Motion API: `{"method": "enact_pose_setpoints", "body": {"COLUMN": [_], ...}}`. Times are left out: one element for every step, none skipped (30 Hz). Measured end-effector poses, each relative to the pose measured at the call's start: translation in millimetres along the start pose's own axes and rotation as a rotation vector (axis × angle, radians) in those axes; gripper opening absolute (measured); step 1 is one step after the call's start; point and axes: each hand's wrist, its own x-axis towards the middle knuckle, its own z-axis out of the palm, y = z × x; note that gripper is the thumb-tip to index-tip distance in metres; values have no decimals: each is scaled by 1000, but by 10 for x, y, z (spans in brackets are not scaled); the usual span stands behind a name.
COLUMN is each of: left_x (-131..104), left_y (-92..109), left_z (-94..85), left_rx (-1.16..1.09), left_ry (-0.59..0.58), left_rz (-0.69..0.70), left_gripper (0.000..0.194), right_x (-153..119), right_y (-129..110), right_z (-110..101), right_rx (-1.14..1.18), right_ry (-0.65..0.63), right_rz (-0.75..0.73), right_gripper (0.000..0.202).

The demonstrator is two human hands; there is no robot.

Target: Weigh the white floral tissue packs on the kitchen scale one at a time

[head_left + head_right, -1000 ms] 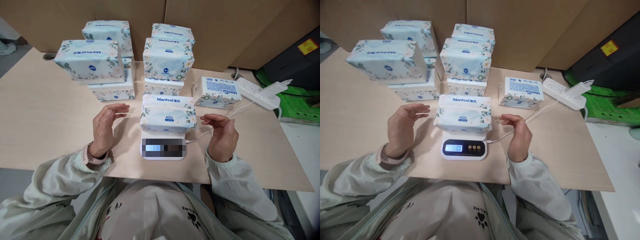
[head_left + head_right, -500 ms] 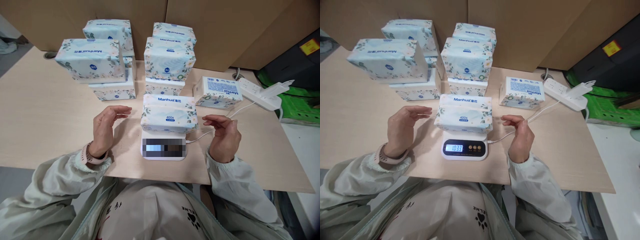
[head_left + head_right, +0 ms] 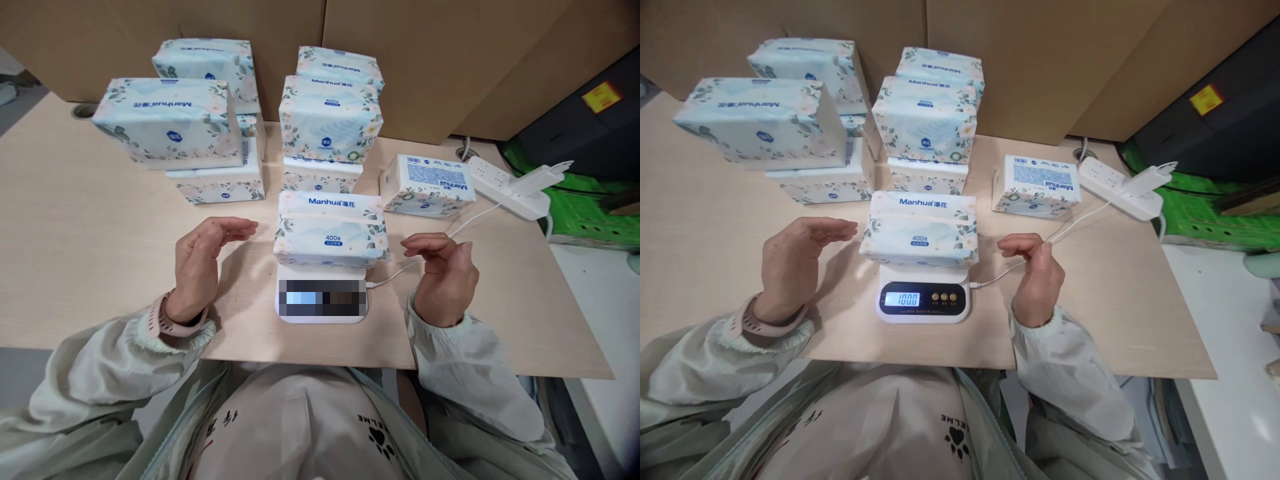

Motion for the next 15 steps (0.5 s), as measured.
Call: {"method": "enact_pose_setpoints", "body": {"left_x": [0,1,1,1,0,0,0,0,0,0,1,1,1,1,0], "left_y": [1,2,4,7,9,11,12,12,12,12,12,12,14,16,19], "left_z": [-1,-1,0,1,2,2,1,0,-2,-5,-7,-9,-10,-11,-10], "left_rx": [2,2,2,2,3,6,10,14,18,19,21,25,28,29,29], "left_ry": [-4,-4,-3,-3,0,0,-1,-3,-4,-5,-6,-9,-10,-12,-13], "left_rz": [3,4,3,-3,-6,-8,-8,-7,-6,-6,-7,-10,-12,-13,-15], "left_gripper": [33,34,34,35,36,37,38,38,38,37,37,36,36,36,35], "right_x": [1,1,1,1,2,3,4,6,8,10,13,15,16,17,19], "right_y": [-7,-12,-16,-17,-16,-13,-8,-4,0,2,3,2,-1,-3,-4], "right_z": [3,7,9,11,12,12,13,13,13,13,14,15,16,17,17], "right_rx": [-2,-6,-9,-11,-10,-9,-7,-7,-10,-15,-23,-29,-30,-28,-25], "right_ry": [-3,-2,4,14,27,43,60,72,81,88,94,106,116,124,130], "right_rz": [-6,-10,-15,-21,-24,-30,-39,-46,-54,-62,-70,-79,-83,-86,-85], "right_gripper": [66,66,66,66,65,63,62,61,60,61,61,61,61,61,61]}}
